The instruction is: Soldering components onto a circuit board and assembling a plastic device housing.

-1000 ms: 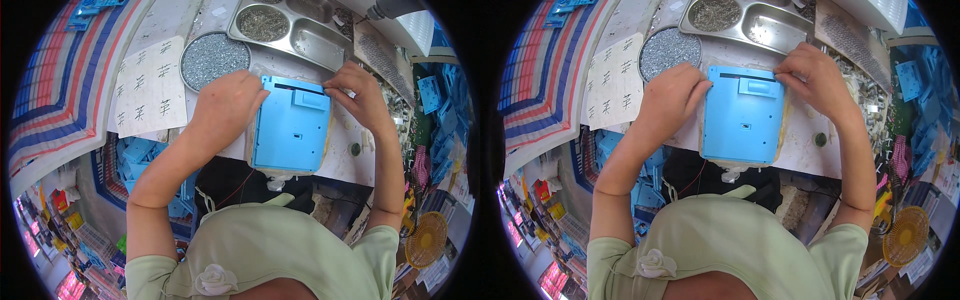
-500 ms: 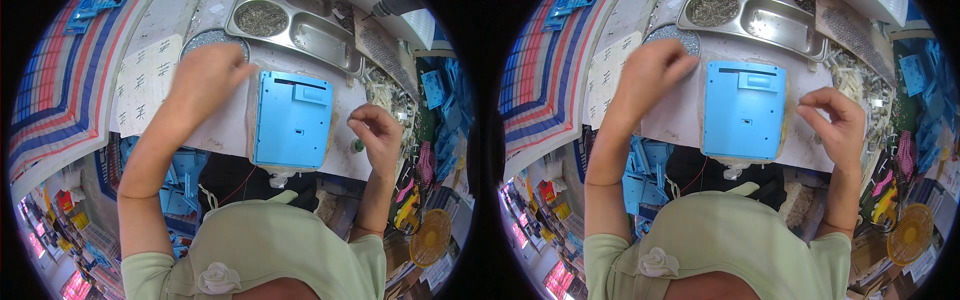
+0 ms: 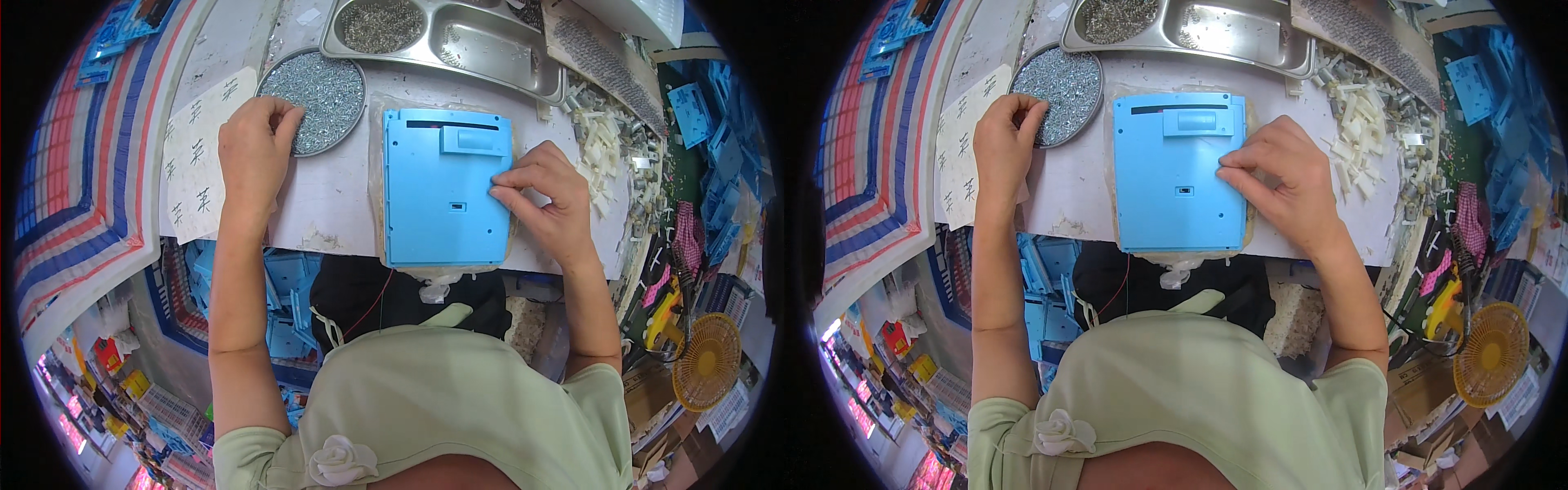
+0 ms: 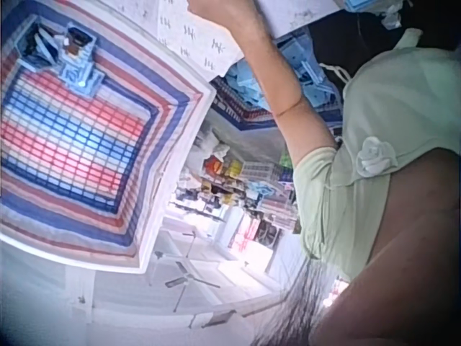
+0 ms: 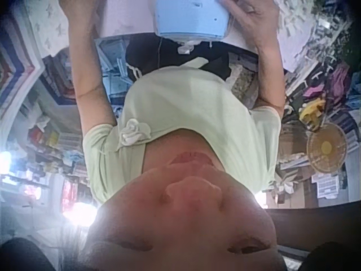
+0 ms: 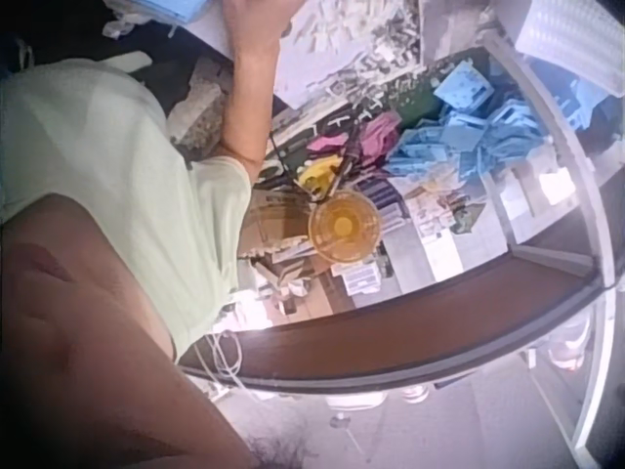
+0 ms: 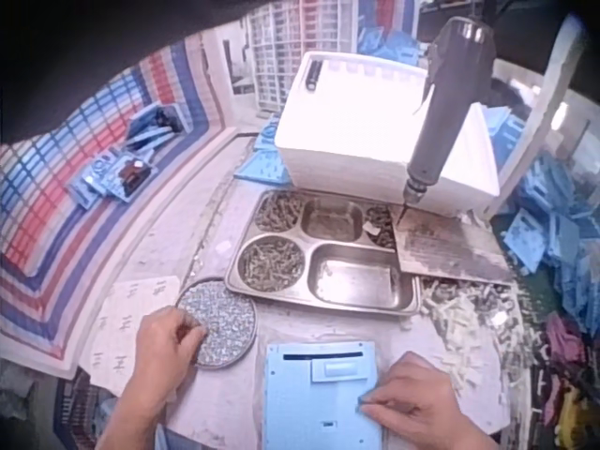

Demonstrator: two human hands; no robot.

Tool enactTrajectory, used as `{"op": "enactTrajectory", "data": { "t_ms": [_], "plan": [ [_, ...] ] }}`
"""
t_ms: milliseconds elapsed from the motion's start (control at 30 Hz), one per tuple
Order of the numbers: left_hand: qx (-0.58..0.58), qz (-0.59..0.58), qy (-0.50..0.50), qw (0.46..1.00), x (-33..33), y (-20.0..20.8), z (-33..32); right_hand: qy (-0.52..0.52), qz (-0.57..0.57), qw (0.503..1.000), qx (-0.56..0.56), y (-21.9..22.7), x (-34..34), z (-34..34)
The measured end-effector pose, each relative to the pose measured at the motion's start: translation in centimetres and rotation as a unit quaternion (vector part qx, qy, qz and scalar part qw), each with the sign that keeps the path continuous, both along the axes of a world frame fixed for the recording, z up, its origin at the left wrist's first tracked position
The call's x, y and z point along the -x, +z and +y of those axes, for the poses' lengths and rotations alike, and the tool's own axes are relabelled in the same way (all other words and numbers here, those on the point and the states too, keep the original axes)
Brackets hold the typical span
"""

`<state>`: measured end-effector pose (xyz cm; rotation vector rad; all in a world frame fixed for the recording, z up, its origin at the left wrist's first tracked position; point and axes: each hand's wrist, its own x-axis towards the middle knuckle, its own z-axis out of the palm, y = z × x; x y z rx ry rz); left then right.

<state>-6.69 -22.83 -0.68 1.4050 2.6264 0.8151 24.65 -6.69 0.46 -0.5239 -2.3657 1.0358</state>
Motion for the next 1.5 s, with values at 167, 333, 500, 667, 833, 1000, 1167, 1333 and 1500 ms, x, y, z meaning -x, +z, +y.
{"op": "enactTrajectory", "data": {
  "t_ms": [167,333,500,667,833,1000,1167,1333,1500],
  "plan": [
    [-0.08,-0.034,-0.061,0.994,-3.1,0.9,0.6,0.009,0.001,1.0,0.028,-0.1,-0.3,0.2],
    [-0.122,-0.091,-0.281,0.947,-11.1,3.4,1.1,-0.034,0.002,0.997,0.063,0.3,-0.9,-0.1],
    [-0.152,0.003,-0.397,0.905,-14.6,1.8,2.2,-0.053,0.029,0.996,0.059,0.4,-2.6,0.0],
    [-0.138,0.051,-0.459,0.876,-14.4,1.4,2.9,-0.063,0.008,0.996,0.06,0.7,-4.4,-0.1],
    [-0.157,0.031,-0.467,0.869,-14.2,1.2,2.6,-0.081,0.028,0.994,0.063,0.5,-4.6,-0.2],
    [-0.179,0.025,-0.447,0.876,-13.9,1.6,2.1,-0.049,0.034,0.996,0.068,0.6,-3.3,-1.0],
    [-0.172,-0.151,-0.292,0.929,-11.3,3.7,-0.1,-0.017,0.032,0.998,0.051,0.4,-3.0,-1.9],
    [-0.178,-0.463,-0.108,0.862,-10.4,3.6,-4.0,-0.054,0.025,0.998,0.015,1.1,-3.5,-0.7],
    [-0.142,-0.476,-0.13,0.858,-11.4,4.2,-4.5,-0.183,0.268,0.945,-0.047,4.9,-0.7,10.0]
  ]
}}
